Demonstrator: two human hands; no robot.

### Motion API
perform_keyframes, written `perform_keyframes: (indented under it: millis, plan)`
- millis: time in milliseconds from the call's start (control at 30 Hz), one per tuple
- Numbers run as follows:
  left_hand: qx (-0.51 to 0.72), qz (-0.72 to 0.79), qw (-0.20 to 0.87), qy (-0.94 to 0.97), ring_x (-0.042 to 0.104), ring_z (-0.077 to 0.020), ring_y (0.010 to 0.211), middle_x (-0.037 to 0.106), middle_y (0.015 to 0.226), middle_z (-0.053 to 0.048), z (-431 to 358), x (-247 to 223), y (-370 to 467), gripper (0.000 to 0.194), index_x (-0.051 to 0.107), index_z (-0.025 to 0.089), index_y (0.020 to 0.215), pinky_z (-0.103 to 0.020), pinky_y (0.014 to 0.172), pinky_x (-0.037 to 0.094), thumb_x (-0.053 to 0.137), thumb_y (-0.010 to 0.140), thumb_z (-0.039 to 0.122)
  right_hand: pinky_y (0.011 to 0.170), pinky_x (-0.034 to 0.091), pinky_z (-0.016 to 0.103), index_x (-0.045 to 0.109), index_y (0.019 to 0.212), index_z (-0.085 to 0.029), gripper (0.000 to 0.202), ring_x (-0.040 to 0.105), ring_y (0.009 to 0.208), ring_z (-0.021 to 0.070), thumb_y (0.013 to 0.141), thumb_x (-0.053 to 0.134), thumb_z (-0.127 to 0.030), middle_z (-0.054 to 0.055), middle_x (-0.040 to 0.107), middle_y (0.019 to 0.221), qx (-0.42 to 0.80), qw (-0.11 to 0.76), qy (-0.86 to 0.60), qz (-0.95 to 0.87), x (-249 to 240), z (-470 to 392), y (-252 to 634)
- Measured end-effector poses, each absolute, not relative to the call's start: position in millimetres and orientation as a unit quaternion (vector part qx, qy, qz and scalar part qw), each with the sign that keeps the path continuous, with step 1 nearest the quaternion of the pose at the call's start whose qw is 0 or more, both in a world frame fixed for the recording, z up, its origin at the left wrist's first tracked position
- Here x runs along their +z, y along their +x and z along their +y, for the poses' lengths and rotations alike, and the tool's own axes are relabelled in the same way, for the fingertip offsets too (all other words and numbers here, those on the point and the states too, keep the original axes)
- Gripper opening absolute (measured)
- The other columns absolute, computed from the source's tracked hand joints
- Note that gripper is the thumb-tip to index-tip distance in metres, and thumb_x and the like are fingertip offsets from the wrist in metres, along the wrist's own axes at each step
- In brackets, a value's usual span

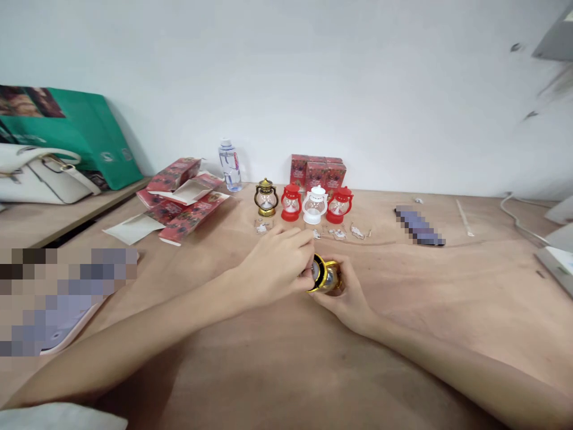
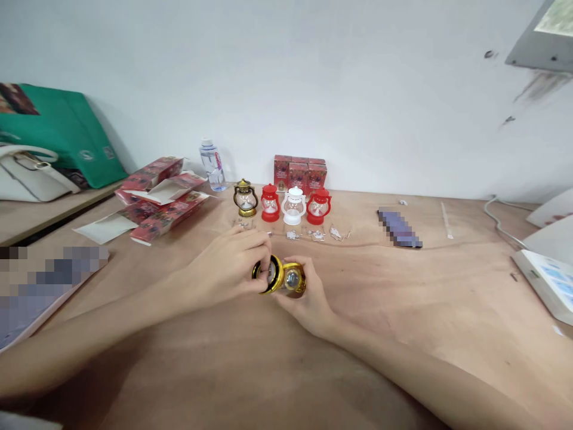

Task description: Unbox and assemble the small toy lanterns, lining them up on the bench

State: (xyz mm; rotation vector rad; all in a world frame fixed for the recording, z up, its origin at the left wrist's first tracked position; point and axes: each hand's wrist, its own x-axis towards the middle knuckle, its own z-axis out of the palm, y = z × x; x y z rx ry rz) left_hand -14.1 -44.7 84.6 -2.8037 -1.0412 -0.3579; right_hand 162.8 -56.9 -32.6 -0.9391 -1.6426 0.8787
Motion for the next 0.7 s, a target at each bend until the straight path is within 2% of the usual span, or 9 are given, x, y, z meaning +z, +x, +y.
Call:
perform_keyframes:
  millis: [167,333,700]
  plan:
    - [-0.153,-0.347,0.002,-0.925,0.054,-0.0145,0.070,0.059,0.080,-0.002,-38,85,-18,0.007,0.060,0.015,0.074,-0.028,0.064,0.038,0.055,0.077,0.018,0.083,0.052,0.035,0.044,0.107,-0.024,0.047,0.059,0.093,0.0182,0.071,0.073,-0.029,0.004,0.056,0.106,0.380,0.508,-0.385,-0.670,-27,-56,160]
    - [-0.147,-0.351,-0.054,-0.923,0.056,-0.0138,0.073,0.062,0.087,-0.002,-34,90,-20,0.011,0.064,0.016,0.081,-0.027,0.066,0.039,0.056,0.083,0.023,0.085,0.050,0.034,0.043,0.108,-0.024,0.048,0.058,0.095,0.0178,0.070,0.073,-0.026,0.004,0.055,0.106,0.386,0.512,-0.383,-0.665,-28,-54,160]
    - [-0.114,-0.339,0.009,-0.934,0.055,-0.0166,0.076,0.060,0.090,-0.007,-29,80,-21,0.019,0.061,0.013,0.083,-0.030,0.069,0.040,0.045,0.090,0.020,0.086,0.048,0.033,0.044,0.105,-0.023,0.048,0.056,0.094,0.0173,0.067,0.074,-0.021,0.001,0.055,0.103,0.410,0.497,-0.407,-0.648,-25,-53,160]
